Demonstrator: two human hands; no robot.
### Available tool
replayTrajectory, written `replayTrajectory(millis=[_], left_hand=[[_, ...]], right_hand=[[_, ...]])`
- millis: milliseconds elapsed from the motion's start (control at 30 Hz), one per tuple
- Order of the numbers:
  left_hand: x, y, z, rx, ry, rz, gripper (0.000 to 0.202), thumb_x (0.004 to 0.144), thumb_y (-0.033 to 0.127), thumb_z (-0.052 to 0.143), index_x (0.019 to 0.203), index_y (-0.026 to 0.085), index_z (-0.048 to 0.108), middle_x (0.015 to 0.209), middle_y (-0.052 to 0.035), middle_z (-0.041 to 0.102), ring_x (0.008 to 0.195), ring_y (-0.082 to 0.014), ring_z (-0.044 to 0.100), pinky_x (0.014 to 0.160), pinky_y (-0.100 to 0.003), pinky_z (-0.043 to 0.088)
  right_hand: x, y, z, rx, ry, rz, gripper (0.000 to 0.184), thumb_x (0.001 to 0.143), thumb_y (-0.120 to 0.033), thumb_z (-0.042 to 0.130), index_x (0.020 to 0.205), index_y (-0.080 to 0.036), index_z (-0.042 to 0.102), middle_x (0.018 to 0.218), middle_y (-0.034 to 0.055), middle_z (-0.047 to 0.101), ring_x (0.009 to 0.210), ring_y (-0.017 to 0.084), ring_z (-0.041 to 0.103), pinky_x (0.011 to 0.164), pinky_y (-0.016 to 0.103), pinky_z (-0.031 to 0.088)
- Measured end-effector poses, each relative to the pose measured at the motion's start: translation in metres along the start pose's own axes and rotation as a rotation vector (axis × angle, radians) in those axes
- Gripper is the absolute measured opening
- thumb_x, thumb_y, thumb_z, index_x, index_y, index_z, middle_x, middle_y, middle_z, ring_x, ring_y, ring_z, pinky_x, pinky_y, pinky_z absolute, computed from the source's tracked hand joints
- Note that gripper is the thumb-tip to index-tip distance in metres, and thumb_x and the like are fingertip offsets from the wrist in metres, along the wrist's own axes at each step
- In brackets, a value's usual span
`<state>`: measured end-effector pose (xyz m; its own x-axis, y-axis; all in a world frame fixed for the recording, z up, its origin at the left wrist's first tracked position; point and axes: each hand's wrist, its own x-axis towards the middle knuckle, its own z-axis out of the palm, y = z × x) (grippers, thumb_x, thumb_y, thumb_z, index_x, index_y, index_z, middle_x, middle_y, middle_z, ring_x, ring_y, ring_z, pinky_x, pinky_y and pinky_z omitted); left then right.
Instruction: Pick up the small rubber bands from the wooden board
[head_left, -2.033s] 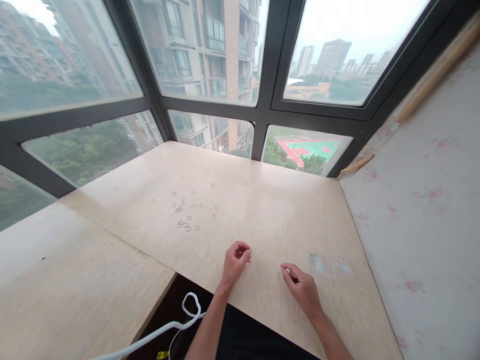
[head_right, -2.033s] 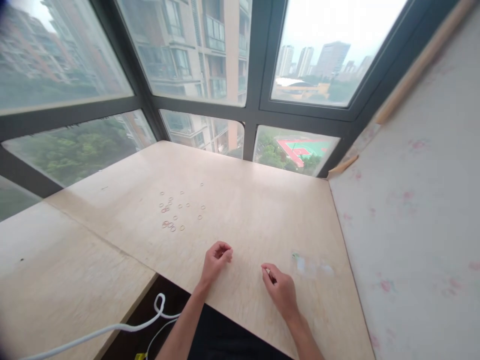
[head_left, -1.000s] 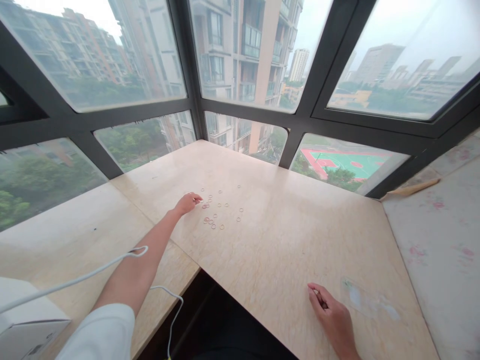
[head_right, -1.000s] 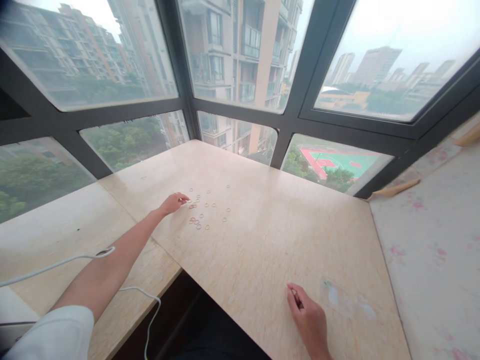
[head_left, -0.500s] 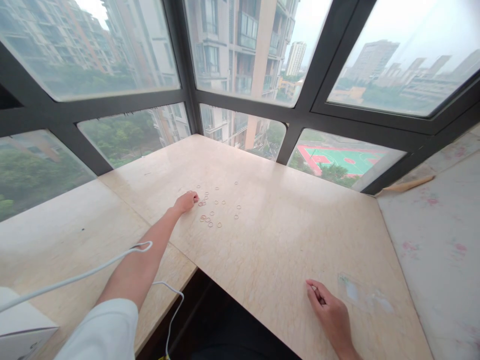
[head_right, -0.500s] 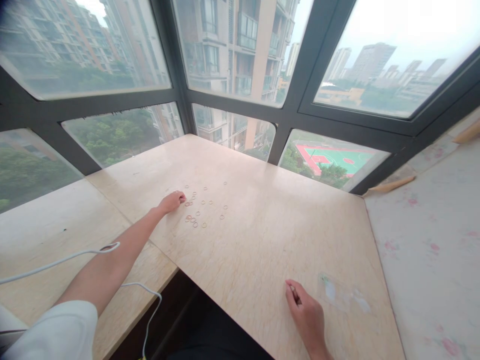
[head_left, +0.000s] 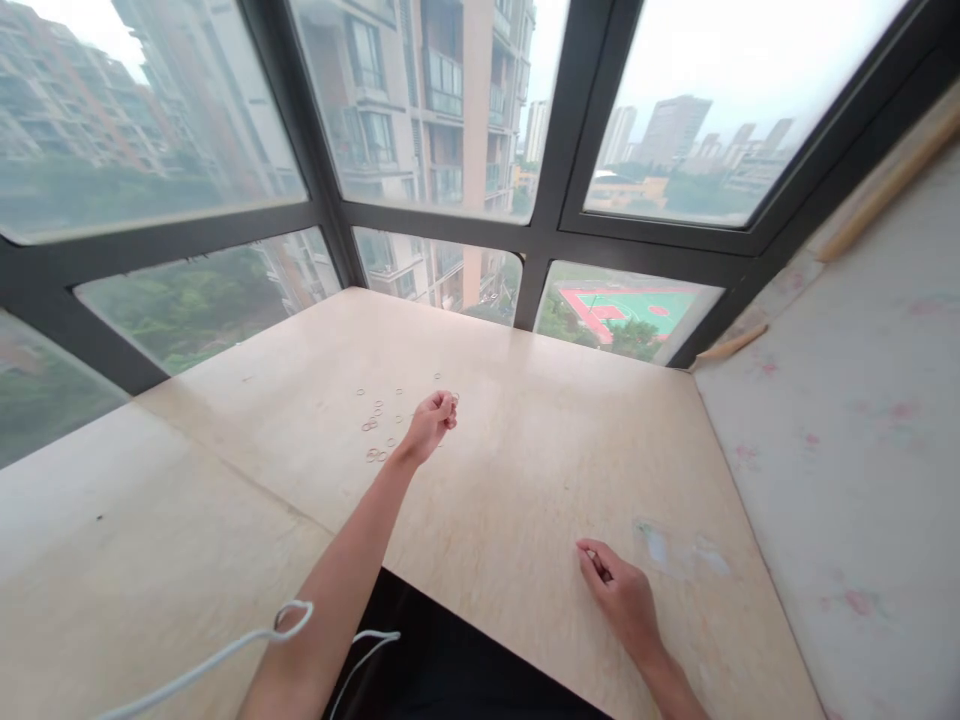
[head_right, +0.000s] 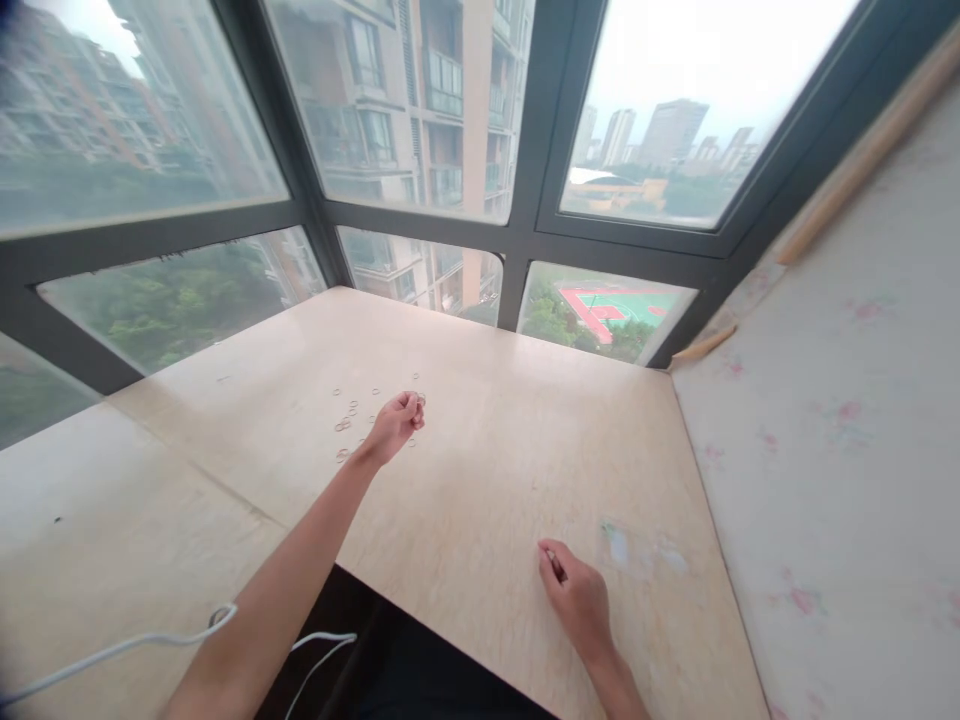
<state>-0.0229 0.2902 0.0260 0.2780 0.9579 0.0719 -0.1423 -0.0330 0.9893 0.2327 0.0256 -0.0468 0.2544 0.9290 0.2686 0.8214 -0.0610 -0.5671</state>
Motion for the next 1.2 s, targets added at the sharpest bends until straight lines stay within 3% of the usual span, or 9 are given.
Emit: replayTrajectory(millis=[133, 267, 400, 500, 600, 733, 867, 967, 1200], left_hand=[[-0.02, 0.014, 0.074, -0.324, -0.221, -0.034, 0.036, 0.076, 0.041, 0.07, 0.075, 0.018, 0.043, 0.076, 0.0018, 0.043, 0.055, -0.0053, 0.036, 0.052, -0.02, 0.035], [-0.037, 0.021, 0.124, -0.46, -0.386, -0.099, 0.033, 0.076, 0.036, 0.071, 0.076, 0.018, 0.043, 0.075, 0.0025, 0.041, 0.055, -0.0053, 0.034, 0.052, -0.021, 0.032], [-0.047, 0.011, 0.163, -0.358, -0.471, -0.131, 0.032, 0.079, 0.04, 0.069, 0.078, 0.017, 0.046, 0.074, 0.0024, 0.044, 0.054, -0.005, 0.034, 0.052, -0.021, 0.029], [-0.052, -0.006, 0.189, -0.17, -0.511, -0.109, 0.028, 0.083, 0.041, 0.062, 0.078, 0.017, 0.047, 0.072, 0.0025, 0.047, 0.052, -0.0056, 0.034, 0.051, -0.021, 0.027], [-0.059, -0.023, 0.212, 0.079, -0.538, -0.037, 0.017, 0.086, 0.031, 0.053, 0.078, 0.018, 0.048, 0.07, 0.002, 0.048, 0.055, -0.0085, 0.036, 0.052, -0.023, 0.029], [-0.07, -0.044, 0.238, 0.448, -0.53, 0.184, 0.011, 0.084, 0.011, 0.046, 0.076, 0.018, 0.049, 0.073, -0.0012, 0.053, 0.067, -0.0137, 0.044, 0.062, -0.028, 0.036], [-0.078, -0.06, 0.255, 0.698, -0.589, 0.363, 0.02, 0.078, 0.0, 0.045, 0.074, 0.018, 0.054, 0.083, -0.0058, 0.057, 0.079, -0.0178, 0.048, 0.069, -0.031, 0.038], [-0.079, -0.069, 0.262, 0.772, -0.643, 0.393, 0.024, 0.076, -0.002, 0.043, 0.074, 0.018, 0.056, 0.081, -0.0063, 0.056, 0.078, -0.0186, 0.048, 0.067, -0.031, 0.038], [-0.077, -0.077, 0.266, 0.71, -0.68, 0.387, 0.024, 0.077, 0.001, 0.048, 0.074, 0.018, 0.063, 0.081, -0.0064, 0.06, 0.081, -0.0189, 0.051, 0.071, -0.032, 0.04]], right_hand=[[0.0, -0.002, 0.0, 0.049, 0.011, 0.007, 0.037, 0.093, -0.04, 0.041, 0.088, -0.018, 0.07, 0.055, 0.0005, 0.062, 0.048, 0.014, 0.059, 0.051, 0.022, 0.043], [0.001, -0.003, 0.001, 0.106, 0.034, 0.03, 0.031, 0.092, -0.034, 0.043, 0.087, -0.018, 0.069, 0.054, -0.0006, 0.061, 0.048, 0.014, 0.058, 0.052, 0.022, 0.043], [0.002, -0.003, 0.0, 0.136, 0.04, 0.061, 0.026, 0.09, -0.03, 0.045, 0.088, -0.019, 0.069, 0.055, -0.0013, 0.061, 0.049, 0.013, 0.057, 0.053, 0.021, 0.041], [0.004, -0.003, 0.0, 0.147, 0.041, 0.076, 0.024, 0.088, -0.027, 0.047, 0.087, -0.019, 0.069, 0.053, -0.0027, 0.059, 0.047, 0.012, 0.055, 0.053, 0.02, 0.038], [0.004, -0.004, 0.0, 0.163, 0.051, 0.08, 0.022, 0.087, -0.025, 0.048, 0.087, -0.019, 0.069, 0.052, -0.0035, 0.058, 0.047, 0.011, 0.054, 0.053, 0.02, 0.037], [0.005, -0.002, 0.001, 0.157, 0.06, 0.076, 0.021, 0.085, -0.022, 0.047, 0.083, -0.018, 0.068, 0.054, -0.0023, 0.06, 0.047, 0.012, 0.054, 0.052, 0.021, 0.034], [0.004, 0.004, 0.006, 0.095, 0.065, 0.089, 0.024, 0.081, -0.02, 0.047, 0.06, -0.018, 0.06, 0.051, 0.0017, 0.061, 0.044, 0.013, 0.051, 0.048, 0.026, 0.026], [0.004, 0.007, 0.009, 0.09, 0.065, 0.097, 0.03, 0.08, -0.02, 0.048, 0.051, -0.017, 0.056, 0.05, 0.0042, 0.062, 0.043, 0.012, 0.049, 0.048, 0.027, 0.023], [0.004, 0.006, 0.008, 0.105, 0.048, 0.103, 0.03, 0.08, -0.02, 0.051, 0.051, -0.017, 0.058, 0.05, 0.0041, 0.063, 0.042, 0.011, 0.047, 0.048, 0.027, 0.022]])
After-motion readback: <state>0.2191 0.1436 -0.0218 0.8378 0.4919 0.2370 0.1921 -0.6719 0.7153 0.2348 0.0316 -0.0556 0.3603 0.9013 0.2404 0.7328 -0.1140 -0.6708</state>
